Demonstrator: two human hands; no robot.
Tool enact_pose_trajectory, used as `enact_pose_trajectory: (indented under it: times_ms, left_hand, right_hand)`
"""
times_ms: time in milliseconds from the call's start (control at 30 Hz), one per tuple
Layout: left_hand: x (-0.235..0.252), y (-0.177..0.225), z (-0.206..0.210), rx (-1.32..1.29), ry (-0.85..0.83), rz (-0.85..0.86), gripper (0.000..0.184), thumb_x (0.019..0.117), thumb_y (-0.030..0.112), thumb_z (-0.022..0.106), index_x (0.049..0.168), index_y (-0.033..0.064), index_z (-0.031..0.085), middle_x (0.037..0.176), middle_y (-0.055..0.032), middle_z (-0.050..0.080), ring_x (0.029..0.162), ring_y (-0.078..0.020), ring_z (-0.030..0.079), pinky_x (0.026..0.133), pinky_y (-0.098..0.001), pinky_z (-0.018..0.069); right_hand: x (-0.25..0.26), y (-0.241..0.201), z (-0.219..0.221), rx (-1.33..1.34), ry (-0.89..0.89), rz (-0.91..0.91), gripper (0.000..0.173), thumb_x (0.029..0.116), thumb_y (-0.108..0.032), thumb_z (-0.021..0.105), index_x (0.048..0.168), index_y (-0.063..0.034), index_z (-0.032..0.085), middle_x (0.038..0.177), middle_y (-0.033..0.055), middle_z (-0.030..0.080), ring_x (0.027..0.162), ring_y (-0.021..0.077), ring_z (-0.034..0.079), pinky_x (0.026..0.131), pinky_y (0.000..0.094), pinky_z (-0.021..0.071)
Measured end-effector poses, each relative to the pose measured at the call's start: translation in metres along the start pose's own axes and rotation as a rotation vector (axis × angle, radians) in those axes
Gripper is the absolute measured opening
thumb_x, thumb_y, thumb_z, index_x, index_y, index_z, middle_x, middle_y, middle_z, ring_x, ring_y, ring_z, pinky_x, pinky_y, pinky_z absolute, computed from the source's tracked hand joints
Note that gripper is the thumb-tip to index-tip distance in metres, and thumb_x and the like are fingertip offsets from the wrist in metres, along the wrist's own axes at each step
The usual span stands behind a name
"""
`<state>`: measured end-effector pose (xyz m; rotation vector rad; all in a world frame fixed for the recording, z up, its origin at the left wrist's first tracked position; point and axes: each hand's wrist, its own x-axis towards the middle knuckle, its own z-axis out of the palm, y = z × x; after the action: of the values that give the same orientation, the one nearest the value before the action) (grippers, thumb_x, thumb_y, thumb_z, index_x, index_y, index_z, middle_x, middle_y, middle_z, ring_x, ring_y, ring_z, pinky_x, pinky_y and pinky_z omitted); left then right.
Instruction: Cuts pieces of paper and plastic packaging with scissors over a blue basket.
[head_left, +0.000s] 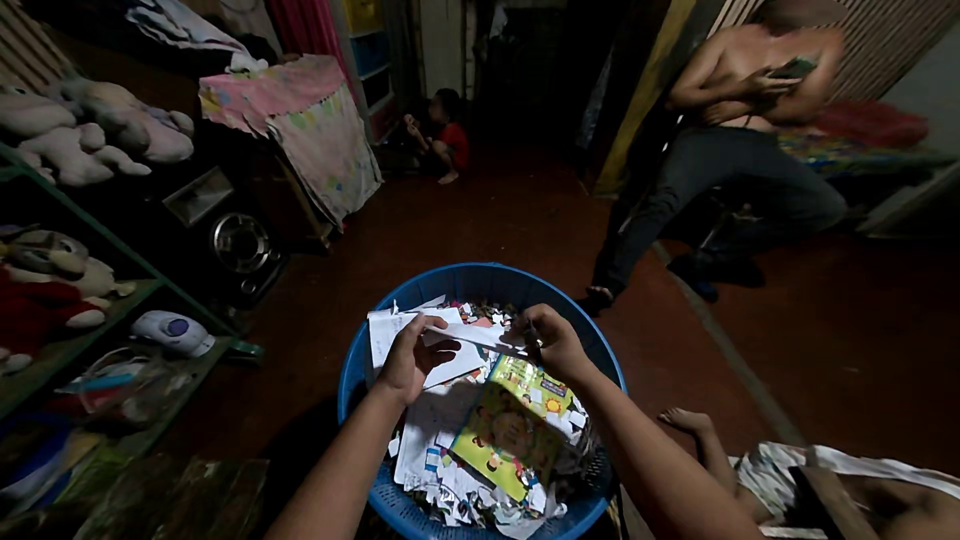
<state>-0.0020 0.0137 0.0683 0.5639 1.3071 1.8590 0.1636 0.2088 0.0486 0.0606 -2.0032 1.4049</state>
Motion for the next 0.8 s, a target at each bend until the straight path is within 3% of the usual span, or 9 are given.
enact_pose_trajectory:
  times_ms: [67, 133, 200, 367, 467, 567, 633, 700, 800]
  left_hand:
    - [0.001, -0.001, -0.001, 0.01, 0.026, 0.024, 0.031, 0.1074, 0.028, 0.035, 0.108, 0.0067, 0.057, 0.09, -0.0043, 0.072, 0.079, -0.017, 0.073, 0.074, -0.0326, 0.0619]
    - [0.0, 0.0, 0.002, 0.083, 0.096, 0.053, 0.01, 0.1033, 0.012, 0.051, 0.107, 0.0044, 0.058, 0.089, -0.0029, 0.069, 0.077, -0.0146, 0.071, 0.073, -0.0316, 0.0622]
    - [0.001, 0.0, 0.004, 0.189, 0.145, 0.079, 0.012, 0.0964, 0.0, 0.062, 0.108, 0.0009, 0.057, 0.094, -0.0045, 0.065, 0.077, -0.0134, 0.069, 0.073, -0.0315, 0.062]
    - [0.003, -0.003, 0.001, 0.29, 0.132, 0.136, 0.027, 0.0912, -0.003, 0.067, 0.116, -0.0028, 0.056, 0.113, -0.0112, 0.057, 0.087, -0.0167, 0.068, 0.076, -0.0339, 0.063]
    - [0.003, -0.006, 0.001, 0.333, 0.104, 0.165, 0.029, 0.0915, -0.002, 0.068, 0.118, -0.0024, 0.056, 0.116, -0.0119, 0.057, 0.091, -0.0174, 0.069, 0.077, -0.0342, 0.0632]
    - [0.003, -0.009, 0.004, 0.383, 0.072, 0.188, 0.034, 0.0907, -0.002, 0.069, 0.122, -0.0009, 0.056, 0.122, -0.0131, 0.057, 0.096, -0.0187, 0.068, 0.076, -0.0357, 0.0634]
    - [0.002, -0.011, 0.006, 0.409, 0.063, 0.192, 0.04, 0.0901, -0.001, 0.07, 0.128, 0.0004, 0.055, 0.127, -0.0143, 0.056, 0.099, -0.0196, 0.068, 0.076, -0.0362, 0.0637]
    - [0.001, -0.011, 0.008, 0.417, 0.058, 0.189, 0.048, 0.0894, -0.002, 0.071, 0.133, 0.0019, 0.053, 0.131, -0.0151, 0.055, 0.099, -0.0199, 0.07, 0.075, -0.0356, 0.0642]
    - [0.001, -0.011, 0.008, 0.435, 0.051, 0.187, 0.052, 0.0874, -0.003, 0.073, 0.134, 0.0032, 0.052, 0.134, -0.0144, 0.056, 0.096, -0.0192, 0.071, 0.075, -0.0346, 0.0645]
  right_hand:
    - [0.0, 0.003, 0.001, -0.089, -0.038, -0.051, 0.021, 0.0817, 0.003, 0.071, 0.102, 0.0034, 0.067, 0.107, 0.0067, 0.067, 0.098, 0.0054, 0.065, 0.088, 0.0245, 0.0568]
    - [0.001, 0.005, 0.0, -0.141, -0.058, -0.052, 0.025, 0.0804, 0.005, 0.071, 0.105, 0.005, 0.066, 0.108, 0.0107, 0.068, 0.1, 0.0096, 0.067, 0.088, 0.0268, 0.0575]
    - [0.003, 0.001, -0.002, -0.161, -0.04, 0.047, 0.032, 0.0801, 0.007, 0.068, 0.111, 0.0066, 0.062, 0.111, 0.0128, 0.067, 0.101, 0.013, 0.067, 0.088, 0.0301, 0.058]
    - [0.009, -0.001, -0.007, -0.074, 0.194, 0.26, 0.039, 0.0864, 0.001, 0.063, 0.124, 0.0042, 0.051, 0.114, 0.0103, 0.067, 0.097, 0.011, 0.066, 0.083, 0.0279, 0.0557]
    - [0.011, 0.0, -0.01, 0.22, 0.33, 0.262, 0.037, 0.0967, -0.013, 0.062, 0.126, 0.0012, 0.044, 0.112, 0.0104, 0.067, 0.101, 0.0158, 0.068, 0.09, 0.0334, 0.0564]
    - [0.01, 0.002, -0.008, 0.332, 0.237, 0.293, 0.067, 0.087, -0.033, 0.078, 0.131, -0.0016, 0.039, 0.118, 0.0102, 0.066, 0.108, 0.0177, 0.067, 0.094, 0.0355, 0.0559]
    - [0.009, -0.002, -0.003, 0.289, 0.123, 0.343, 0.068, 0.0796, -0.022, 0.082, 0.129, -0.0022, 0.04, 0.121, 0.0087, 0.065, 0.109, 0.0154, 0.066, 0.091, 0.0329, 0.056]
    - [0.008, -0.005, 0.003, 0.255, 0.09, 0.375, 0.054, 0.0804, -0.004, 0.078, 0.124, -0.0017, 0.046, 0.112, 0.0075, 0.066, 0.1, 0.0142, 0.067, 0.084, 0.0315, 0.0576]
    - [0.009, -0.009, 0.008, 0.188, 0.167, 0.412, 0.044, 0.0825, 0.003, 0.074, 0.119, 0.0003, 0.051, 0.099, 0.006, 0.066, 0.086, 0.0108, 0.067, 0.076, 0.0285, 0.0588]
